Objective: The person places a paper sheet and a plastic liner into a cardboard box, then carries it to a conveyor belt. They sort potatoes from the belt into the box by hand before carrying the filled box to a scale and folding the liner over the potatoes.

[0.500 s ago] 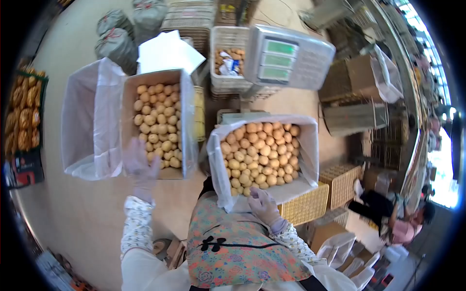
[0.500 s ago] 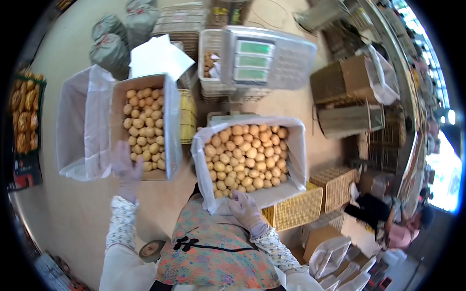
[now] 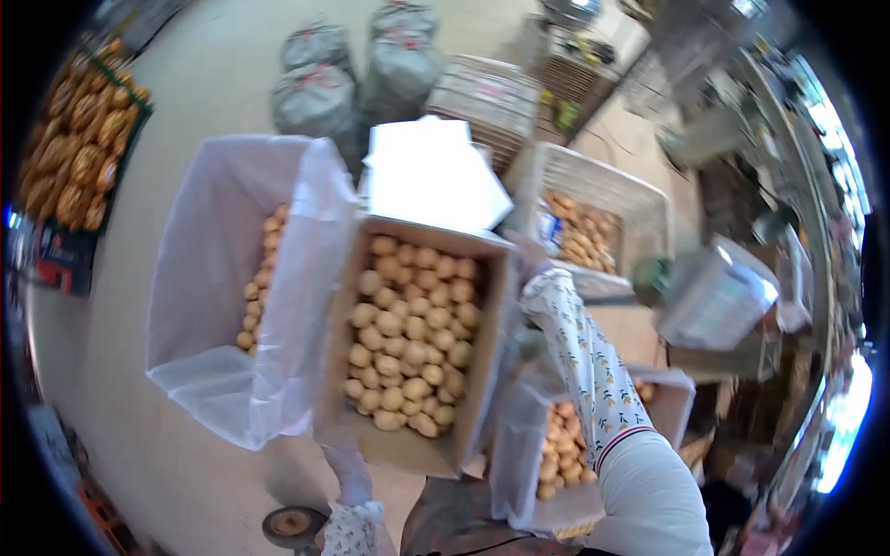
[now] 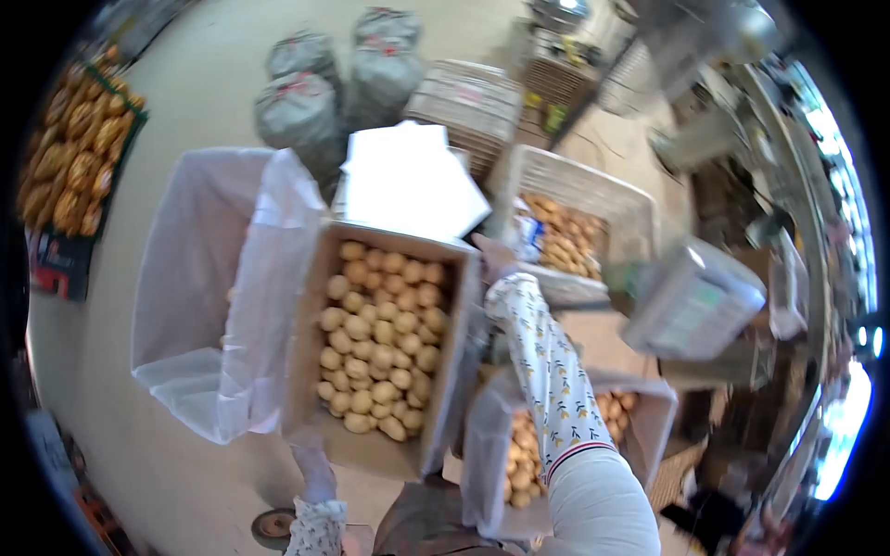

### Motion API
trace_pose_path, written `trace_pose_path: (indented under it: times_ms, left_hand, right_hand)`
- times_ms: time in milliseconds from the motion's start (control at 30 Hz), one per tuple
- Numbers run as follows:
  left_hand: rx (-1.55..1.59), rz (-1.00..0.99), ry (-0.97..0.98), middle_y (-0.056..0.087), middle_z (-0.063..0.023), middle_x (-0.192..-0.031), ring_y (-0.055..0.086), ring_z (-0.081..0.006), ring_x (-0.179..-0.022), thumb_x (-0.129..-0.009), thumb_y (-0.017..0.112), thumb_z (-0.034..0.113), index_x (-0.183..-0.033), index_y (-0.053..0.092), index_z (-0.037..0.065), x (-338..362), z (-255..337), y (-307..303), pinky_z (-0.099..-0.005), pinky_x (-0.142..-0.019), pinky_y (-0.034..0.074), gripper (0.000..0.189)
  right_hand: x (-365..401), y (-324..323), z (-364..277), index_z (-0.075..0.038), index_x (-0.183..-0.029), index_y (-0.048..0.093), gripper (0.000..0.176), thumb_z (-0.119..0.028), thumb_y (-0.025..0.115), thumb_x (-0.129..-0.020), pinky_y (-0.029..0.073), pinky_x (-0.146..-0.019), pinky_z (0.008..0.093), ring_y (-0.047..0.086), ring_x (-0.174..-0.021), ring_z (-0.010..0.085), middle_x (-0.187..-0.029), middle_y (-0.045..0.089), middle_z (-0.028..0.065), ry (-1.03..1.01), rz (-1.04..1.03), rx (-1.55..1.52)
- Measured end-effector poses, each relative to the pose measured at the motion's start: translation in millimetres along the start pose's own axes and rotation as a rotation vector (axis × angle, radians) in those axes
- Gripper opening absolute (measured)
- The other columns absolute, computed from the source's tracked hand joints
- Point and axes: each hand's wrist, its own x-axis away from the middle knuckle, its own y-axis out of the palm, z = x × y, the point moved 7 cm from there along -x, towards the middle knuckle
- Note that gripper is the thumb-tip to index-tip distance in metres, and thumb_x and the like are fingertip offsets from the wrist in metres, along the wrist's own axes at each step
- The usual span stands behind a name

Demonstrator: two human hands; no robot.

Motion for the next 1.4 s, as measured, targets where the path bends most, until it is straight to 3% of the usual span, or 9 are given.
trace_pose_path:
  times_ms: [333, 633, 800, 933, 1000, 1100, 1200, 1233, 1400]
  left_hand:
    - [0.124, -0.043, -0.087, 0.056, -0.0138, -0.128, 0.058, -0.0255, -0.114, -0.078, 0.054, -0.009, -0.137, 0.04, -0.002, 10, 4, 2, -0.0364, -0.101, 0.047, 0.061]
    - [0.178, -0.102, 0.059, 0.049, -0.0133, -0.139, 0.05, -0.0248, -0.126, -0.079, 0.056, -0.009, -0.145, 0.035, 0.0, -8, -14, 4, -0.0361, -0.108, 0.041, 0.07]
    - [-0.176, -0.069, 0.075, 0.047, -0.0165, -0.143, 0.048, -0.027, -0.131, -0.084, 0.067, 0.005, -0.149, 0.031, 0.0, -16, -9, 11, -0.0368, -0.108, 0.041, 0.074]
    - [-0.703, 0.33, 0.872, 0.049, -0.018, -0.143, 0.049, -0.0293, -0.131, -0.089, 0.07, 0.021, -0.148, 0.036, -0.001, 134, 67, 34, -0.04, -0.106, 0.043, 0.072]
    - [-0.12, -0.434, 0.524, 0.051, -0.0207, -0.141, 0.049, -0.0311, -0.131, -0.097, 0.061, 0.03, -0.147, 0.039, -0.002, 200, 112, 76, -0.0439, -0.105, 0.045, 0.064]
    - [0.662, -0.914, -0.056, 0.055, -0.0217, -0.136, 0.056, -0.0303, -0.125, -0.104, 0.047, 0.033, -0.144, 0.043, -0.004, 285, 173, 102, -0.0424, -0.103, 0.049, 0.055]
    - [0.249, -1.217, 0.188, 0.057, -0.0155, -0.134, 0.062, -0.0213, -0.111, -0.105, 0.042, 0.038, -0.144, 0.043, -0.001, 321, 190, 89, -0.0331, -0.095, 0.05, 0.055]
    - [0.145, -1.081, 0.428, 0.065, -0.0112, -0.118, 0.064, -0.0146, -0.084, -0.105, 0.04, 0.037, -0.135, 0.055, 0.0, 336, 191, 83, -0.026, -0.071, 0.051, 0.049]
    - [-0.346, -0.998, 0.441, 0.07, -0.0091, -0.112, 0.069, -0.0128, -0.089, -0.101, 0.056, 0.024, -0.123, 0.063, 0.001, 370, 150, 82, -0.0276, -0.077, 0.057, 0.032]
  right_hand:
    - [-87, 59, -19, -0.013, -0.102, 0.061, 0.018, -0.028, 0.054, -0.096, 0.048, -0.064, 0.0425, 0.062, -0.078, 0.0304, -0.087, 0.062, 0.0139, -0.415, 0.439, 0.906]
    - [11, 58, -83, -0.012, -0.129, 0.062, 0.04, -0.037, 0.054, -0.1, 0.053, -0.083, 0.048, 0.066, -0.103, 0.0401, -0.114, 0.068, 0.0235, -0.739, 0.343, 0.891]
    - [205, 25, -137, -0.006, -0.113, 0.066, 0.022, -0.02, 0.054, -0.101, 0.051, -0.067, 0.0464, 0.067, -0.079, 0.0397, -0.09, 0.069, 0.0226, -1.502, 0.409, 0.419]
    - [374, -45, -132, -0.002, -0.128, 0.06, 0.035, -0.005, 0.058, -0.093, 0.053, -0.075, 0.0462, 0.068, -0.087, 0.0392, -0.104, 0.069, 0.023, -1.658, 0.269, 0.445]
    - [461, -80, -106, -0.001, -0.124, 0.064, 0.036, 0.002, 0.062, -0.088, 0.056, -0.077, 0.0411, 0.069, -0.089, 0.0359, -0.108, 0.07, 0.0207, -1.907, 0.265, 0.43]
    - [550, -127, -53, -0.004, -0.133, 0.058, 0.054, 0.004, 0.062, -0.079, 0.056, -0.085, 0.0413, 0.068, -0.103, 0.0358, -0.116, 0.068, 0.0189, -2.079, -0.066, 0.605]
    - [581, -179, -7, -0.004, -0.122, 0.065, 0.044, 0.0, 0.068, -0.078, 0.057, -0.079, 0.0409, 0.069, -0.096, 0.0306, -0.106, 0.071, 0.0131, -2.001, -0.254, 0.798]
    - [586, -201, 0, -0.004, -0.12, 0.066, 0.042, -0.001, 0.069, -0.078, 0.056, -0.079, 0.0408, 0.069, -0.094, 0.0304, -0.104, 0.071, 0.0128, -1.994, -0.252, 0.75]
    - [576, -275, 49, -0.005, -0.117, 0.066, 0.039, -0.007, 0.074, -0.078, 0.054, -0.08, 0.0419, 0.068, -0.089, 0.0323, -0.097, 0.069, 0.0136, -1.643, -0.481, 0.906]
